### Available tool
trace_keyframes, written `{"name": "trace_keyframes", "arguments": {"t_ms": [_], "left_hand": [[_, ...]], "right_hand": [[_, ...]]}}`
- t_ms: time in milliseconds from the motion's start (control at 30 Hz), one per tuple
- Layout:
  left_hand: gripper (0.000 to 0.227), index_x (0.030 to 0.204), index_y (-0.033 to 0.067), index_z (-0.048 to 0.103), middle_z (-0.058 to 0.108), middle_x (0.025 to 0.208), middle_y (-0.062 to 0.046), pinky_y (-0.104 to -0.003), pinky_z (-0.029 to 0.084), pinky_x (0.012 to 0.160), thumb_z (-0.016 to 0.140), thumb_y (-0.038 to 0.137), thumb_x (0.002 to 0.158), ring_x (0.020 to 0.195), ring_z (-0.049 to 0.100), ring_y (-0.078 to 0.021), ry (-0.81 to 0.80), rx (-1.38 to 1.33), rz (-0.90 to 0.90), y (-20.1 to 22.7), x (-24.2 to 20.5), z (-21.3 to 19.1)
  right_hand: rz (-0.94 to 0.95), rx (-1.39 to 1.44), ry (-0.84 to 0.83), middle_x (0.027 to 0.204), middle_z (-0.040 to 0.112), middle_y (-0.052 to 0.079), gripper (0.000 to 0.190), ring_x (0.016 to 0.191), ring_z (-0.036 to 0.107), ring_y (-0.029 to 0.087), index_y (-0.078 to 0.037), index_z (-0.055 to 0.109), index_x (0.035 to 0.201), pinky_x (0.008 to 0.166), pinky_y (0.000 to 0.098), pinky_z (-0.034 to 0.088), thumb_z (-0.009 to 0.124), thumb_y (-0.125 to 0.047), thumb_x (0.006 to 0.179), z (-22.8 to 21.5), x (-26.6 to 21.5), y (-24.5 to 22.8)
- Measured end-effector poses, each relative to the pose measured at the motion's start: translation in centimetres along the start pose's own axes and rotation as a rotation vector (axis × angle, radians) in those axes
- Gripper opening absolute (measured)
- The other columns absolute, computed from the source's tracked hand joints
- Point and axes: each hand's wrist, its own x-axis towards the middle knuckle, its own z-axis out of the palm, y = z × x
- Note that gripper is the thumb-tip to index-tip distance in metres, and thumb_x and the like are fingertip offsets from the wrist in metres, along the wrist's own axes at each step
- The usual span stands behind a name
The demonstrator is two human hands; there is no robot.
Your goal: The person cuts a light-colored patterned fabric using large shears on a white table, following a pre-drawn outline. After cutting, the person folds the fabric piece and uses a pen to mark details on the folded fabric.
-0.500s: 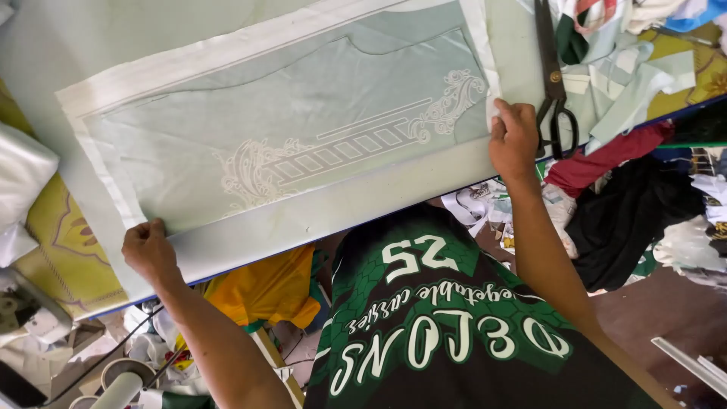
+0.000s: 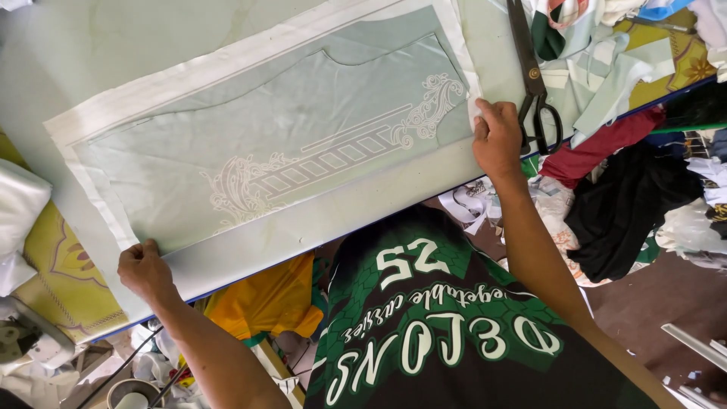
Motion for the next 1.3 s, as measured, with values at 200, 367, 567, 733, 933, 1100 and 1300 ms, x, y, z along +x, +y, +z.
{"name": "trace_keyframes", "arguments": {"t_ms": [200,367,567,733,933,1100,1300], "left_hand": [[0.01,0.096,0.0058,0.072,0.068,0.083,-0.007,-0.045,0.054,0.063,0.069,0.015,0.099,0.075,0.063,-0.0233,0.01,0.0,-0.008,0.5,-0.2,-0.1],[0.013,0.102,0.0066,0.066,0.062,0.093,-0.008,-0.045,0.051,0.07,0.072,0.016,0.096,0.084,0.058,-0.0248,0.043,0.017,-0.013,2.6,-1.0,-0.6],[0.033,0.113,-0.0024,0.069,0.065,0.11,-0.023,-0.06,0.047,0.095,0.089,0.003,0.088,0.108,0.061,-0.0422,0.251,0.029,0.514,10.8,-2.2,5.7],[0.04,0.111,0.0048,0.066,0.063,0.115,-0.018,-0.053,0.043,0.104,0.09,0.003,0.079,0.117,0.06,-0.0392,0.06,-0.249,0.95,25.6,-9.7,17.8],[0.028,0.127,0.0154,0.065,0.057,0.142,-0.006,-0.058,0.042,0.106,0.069,0.028,0.103,0.137,0.048,-0.0323,-0.218,0.032,1.461,39.6,-19.4,24.8],[0.042,0.141,0.0176,0.06,0.046,0.157,-0.004,-0.061,0.021,0.117,0.042,0.04,0.111,0.147,0.032,-0.0312,-0.414,0.241,1.54,40.4,-20.0,28.4],[0.037,0.136,0.0167,0.061,0.048,0.153,-0.004,-0.061,0.022,0.117,0.047,0.038,0.109,0.146,0.033,-0.0296,-0.415,0.222,1.534,40.9,-20.2,27.9]], "right_hand": [[-0.001,0.003,0.006,0.114,0.051,0.018,0.033,0.098,0.062,0.034,0.0,0.067,0.133,0.082,0.0435,0.055,0.062,0.003,0.101,-0.2,0.1,-0.6],[0.11,0.103,0.039,0.122,0.055,0.02,0.031,0.111,0.06,0.035,0.002,0.066,0.135,0.093,0.0429,0.053,0.057,0.002,0.106,-2.9,-0.1,-1.2],[0.064,-0.256,0.099,0.107,0.054,0.021,0.015,0.099,0.057,0.041,0.006,0.071,0.111,0.083,0.049,0.05,0.076,0.003,0.097,-6.6,-2.2,2.7],[0.067,-0.332,-0.085,0.114,0.057,0.021,0.025,0.11,0.06,0.042,0.002,0.071,0.111,0.087,0.0498,0.054,0.081,-0.01,0.091,-6.4,-2.0,5.5],[0.679,0.127,-0.185,0.12,0.062,0.016,0.031,0.112,0.059,0.03,-0.004,0.067,0.114,0.094,0.0394,0.048,0.059,-0.005,0.084,-13.4,0.7,-2.1],[1.041,0.404,-0.385,0.09,0.052,0.006,0.046,0.076,0.053,0.019,-0.011,0.043,0.104,0.059,0.0339,0.049,0.085,-0.01,0.084,-17.5,-5.1,-5.6],[1.163,0.756,-0.543,0.096,0.065,0.012,0.062,0.088,0.067,0.025,-0.007,0.055,0.115,0.077,0.0354,0.055,0.089,-0.023,0.065,-17.6,-20.0,-1.7]]}}
